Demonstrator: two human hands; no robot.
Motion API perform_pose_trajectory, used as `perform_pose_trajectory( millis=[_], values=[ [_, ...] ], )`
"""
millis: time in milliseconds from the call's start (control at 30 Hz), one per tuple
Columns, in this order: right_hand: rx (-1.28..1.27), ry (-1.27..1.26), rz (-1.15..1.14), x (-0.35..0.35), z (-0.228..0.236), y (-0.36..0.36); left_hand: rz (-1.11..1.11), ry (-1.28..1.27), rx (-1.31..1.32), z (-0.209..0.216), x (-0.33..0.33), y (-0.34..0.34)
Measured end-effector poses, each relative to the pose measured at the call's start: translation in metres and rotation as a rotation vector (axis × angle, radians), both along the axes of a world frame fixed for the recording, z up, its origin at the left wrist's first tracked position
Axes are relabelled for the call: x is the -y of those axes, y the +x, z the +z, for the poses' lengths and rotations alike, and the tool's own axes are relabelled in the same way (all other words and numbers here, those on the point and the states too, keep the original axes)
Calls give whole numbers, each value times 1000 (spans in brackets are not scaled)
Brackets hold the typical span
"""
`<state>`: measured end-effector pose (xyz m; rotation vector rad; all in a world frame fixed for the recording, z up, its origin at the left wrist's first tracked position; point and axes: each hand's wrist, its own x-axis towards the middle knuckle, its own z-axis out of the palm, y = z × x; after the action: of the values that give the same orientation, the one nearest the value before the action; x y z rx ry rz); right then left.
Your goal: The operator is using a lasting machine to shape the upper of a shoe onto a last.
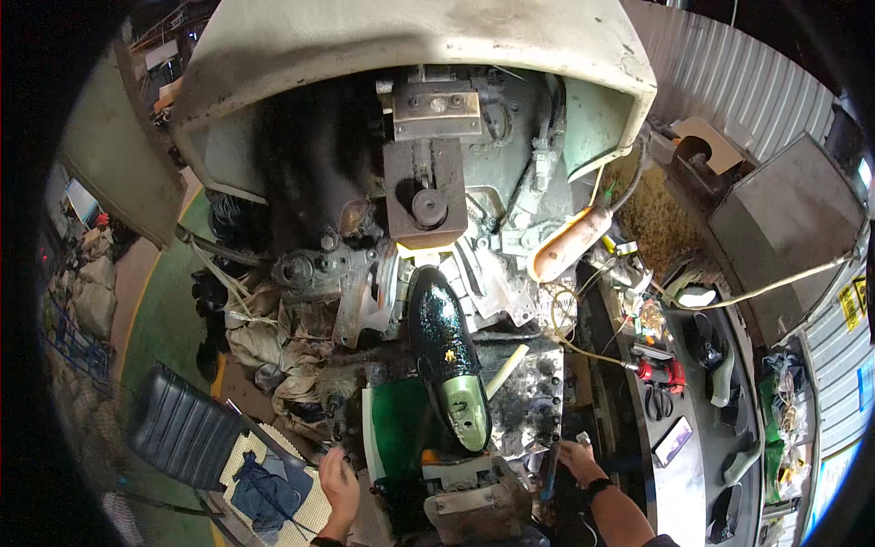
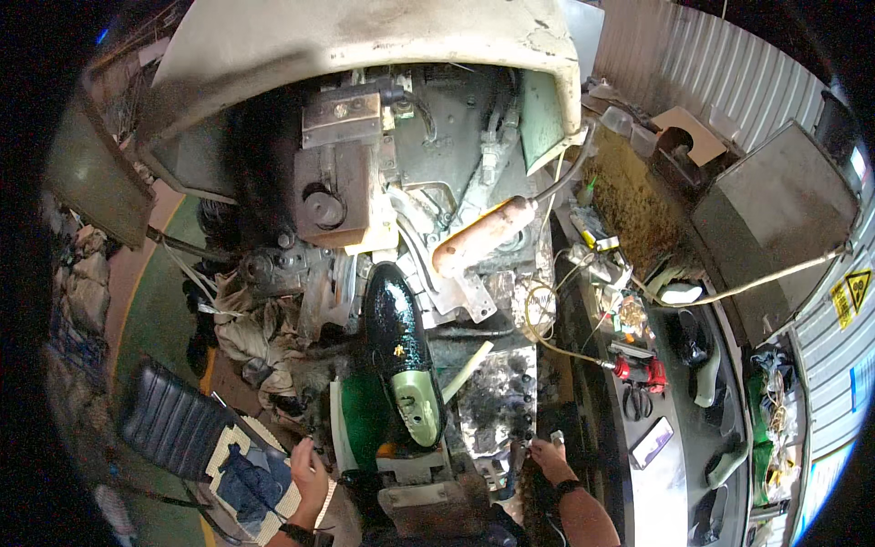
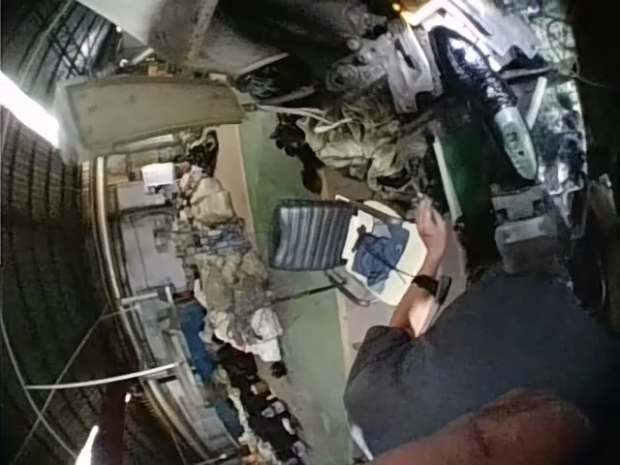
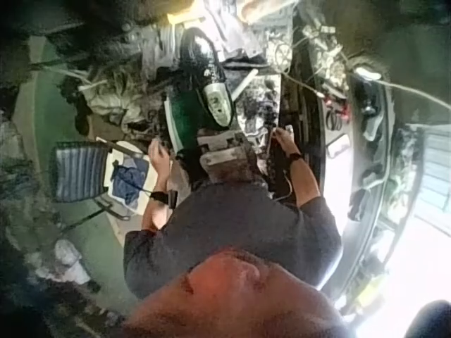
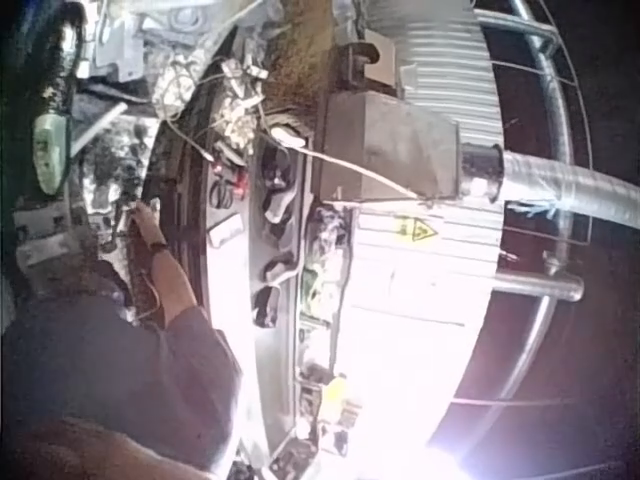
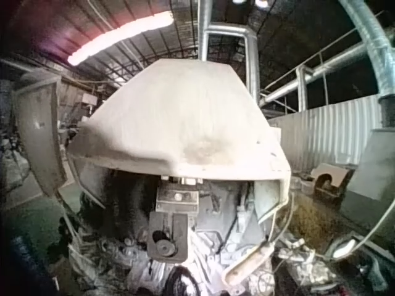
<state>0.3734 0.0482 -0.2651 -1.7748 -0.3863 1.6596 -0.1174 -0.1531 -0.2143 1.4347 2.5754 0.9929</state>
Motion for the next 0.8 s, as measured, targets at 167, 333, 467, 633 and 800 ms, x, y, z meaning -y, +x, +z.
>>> perform_pose_trajectory(
  millis=[167, 333, 467, 633, 800],
  values=[
    [-197, 36, 155, -15, -48, -14, -804, 5, 35, 80, -31, 52],
    [35, 166, 52, -14, 7, -12, -1287, -573, -571, 39, -16, 40],
    [122, 344, 19, -21, 15, 16, -1426, -491, -651, 53, -29, 40],
    [-22, 586, 9, -25, 64, 7, -1338, -619, -329, 128, -13, 70],
    [-22, 769, 25, -9, 162, -23, -926, -359, 281, 306, 23, 43]
  ],
)
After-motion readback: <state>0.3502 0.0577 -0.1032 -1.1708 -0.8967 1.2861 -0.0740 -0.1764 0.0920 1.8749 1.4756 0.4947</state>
